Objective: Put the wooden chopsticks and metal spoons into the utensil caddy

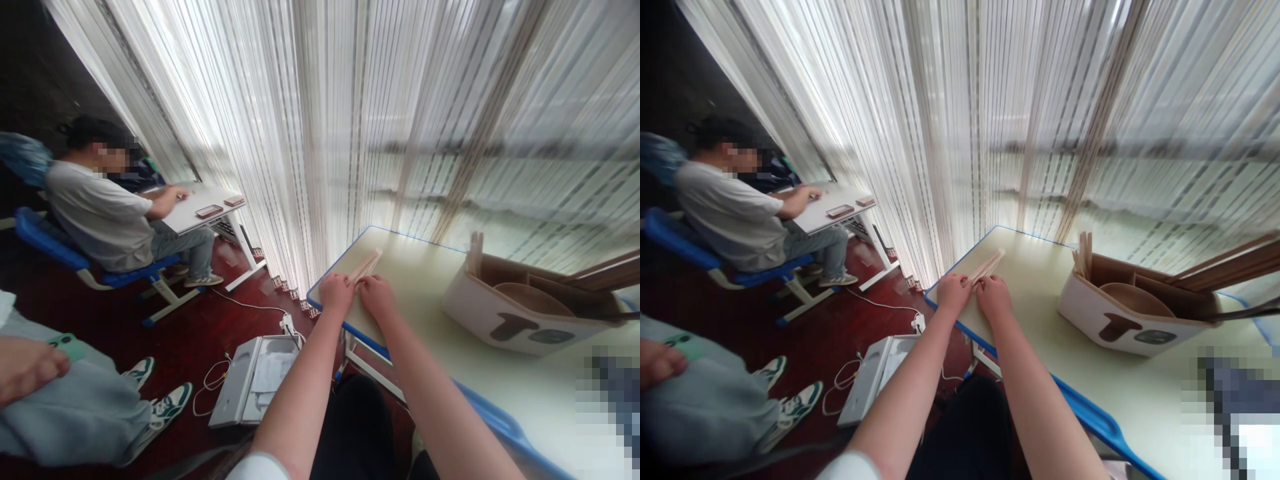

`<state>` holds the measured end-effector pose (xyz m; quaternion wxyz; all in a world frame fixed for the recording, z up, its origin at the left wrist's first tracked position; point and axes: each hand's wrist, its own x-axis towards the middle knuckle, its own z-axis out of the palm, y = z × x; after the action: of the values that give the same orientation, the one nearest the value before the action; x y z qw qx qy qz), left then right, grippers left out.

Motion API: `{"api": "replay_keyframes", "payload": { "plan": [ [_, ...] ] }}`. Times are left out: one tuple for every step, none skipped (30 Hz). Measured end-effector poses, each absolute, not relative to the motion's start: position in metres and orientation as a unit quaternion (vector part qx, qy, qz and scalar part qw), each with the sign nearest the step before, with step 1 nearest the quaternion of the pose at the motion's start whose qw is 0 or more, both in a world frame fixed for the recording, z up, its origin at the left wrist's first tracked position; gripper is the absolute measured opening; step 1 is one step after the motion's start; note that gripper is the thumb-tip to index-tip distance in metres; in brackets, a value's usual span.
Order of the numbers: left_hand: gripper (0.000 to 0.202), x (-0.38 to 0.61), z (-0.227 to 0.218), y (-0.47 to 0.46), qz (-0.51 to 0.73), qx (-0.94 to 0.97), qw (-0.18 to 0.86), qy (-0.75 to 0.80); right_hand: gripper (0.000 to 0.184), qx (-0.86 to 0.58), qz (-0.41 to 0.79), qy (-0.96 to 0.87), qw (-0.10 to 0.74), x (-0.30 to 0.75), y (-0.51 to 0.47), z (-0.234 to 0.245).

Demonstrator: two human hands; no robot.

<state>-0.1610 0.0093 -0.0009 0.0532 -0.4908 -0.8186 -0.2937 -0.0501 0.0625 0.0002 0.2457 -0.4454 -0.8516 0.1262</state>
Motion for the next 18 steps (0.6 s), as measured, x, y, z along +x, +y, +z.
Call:
{"api": "replay_keyframes", "payload": {
  "plan": [
    [0.028,-0.161,0.0,0.009,-0.295,-0.494,0.054,-0.816,0.027,-0.445,0.122,-0.852,0.247,-0.05,0.062,0.0],
    [0.029,-0.16,0.0,0.008,-0.297,-0.499,0.055,-0.812,0.026,-0.447,0.118,-0.851,0.249,-0.05,0.062,0.001],
    [0.029,-0.16,0.0,0.008,-0.298,-0.505,0.056,-0.808,0.026,-0.45,0.115,-0.85,0.249,-0.05,0.061,0.001],
    [0.029,-0.159,0.0,0.007,-0.296,-0.511,0.055,-0.805,0.026,-0.456,0.112,-0.847,0.248,-0.05,0.06,0.002],
    [0.028,-0.159,0.001,0.007,-0.293,-0.517,0.054,-0.803,0.026,-0.464,0.109,-0.844,0.245,-0.05,0.059,0.003],
    [0.027,-0.159,0.0,0.006,-0.289,-0.52,0.053,-0.802,0.026,-0.473,0.105,-0.841,0.24,-0.05,0.058,0.004],
    [0.026,-0.158,0.0,0.006,-0.285,-0.522,0.051,-0.802,0.025,-0.483,0.1,-0.838,0.234,-0.05,0.057,0.005],
    [0.025,-0.158,0.0,0.006,-0.282,-0.523,0.051,-0.803,0.025,-0.492,0.095,-0.834,0.229,-0.05,0.056,0.005],
    [0.025,-0.158,0.0,0.006,-0.281,-0.522,0.051,-0.804,0.024,-0.5,0.088,-0.831,0.227,-0.05,0.056,0.006],
    [0.024,-0.158,0.0,0.006,-0.28,-0.521,0.052,-0.805,0.025,-0.504,0.081,-0.829,0.227,-0.049,0.055,0.006],
    [0.024,-0.158,0.0,0.007,-0.279,-0.517,0.053,-0.807,0.026,-0.503,0.076,-0.83,0.229,-0.049,0.054,0.006],
    [0.024,-0.158,0.001,0.007,-0.277,-0.512,0.053,-0.811,0.027,-0.499,0.072,-0.833,0.229,-0.048,0.054,0.007],
    [0.024,-0.157,0.001,0.007,-0.275,-0.508,0.053,-0.815,0.028,-0.495,0.07,-0.836,0.227,-0.047,0.053,0.006],
    [0.024,-0.157,0.001,0.007,-0.273,-0.503,0.053,-0.818,0.027,-0.494,0.069,-0.838,0.221,-0.046,0.052,0.006],
    [0.024,-0.157,0.001,0.007,-0.271,-0.5,0.053,-0.821,0.027,-0.498,0.067,-0.838,0.215,-0.044,0.051,0.006],
    [0.024,-0.157,0.002,0.007,-0.269,-0.499,0.053,-0.822,0.027,-0.505,0.063,-0.835,0.211,-0.043,0.05,0.006],
    [0.025,-0.157,0.002,0.007,-0.268,-0.499,0.053,-0.822,0.027,-0.515,0.059,-0.829,0.209,-0.041,0.049,0.007],
    [0.025,-0.157,0.002,0.007,-0.266,-0.5,0.053,-0.822,0.028,-0.526,0.056,-0.823,0.208,-0.039,0.048,0.007]
  ]
}}
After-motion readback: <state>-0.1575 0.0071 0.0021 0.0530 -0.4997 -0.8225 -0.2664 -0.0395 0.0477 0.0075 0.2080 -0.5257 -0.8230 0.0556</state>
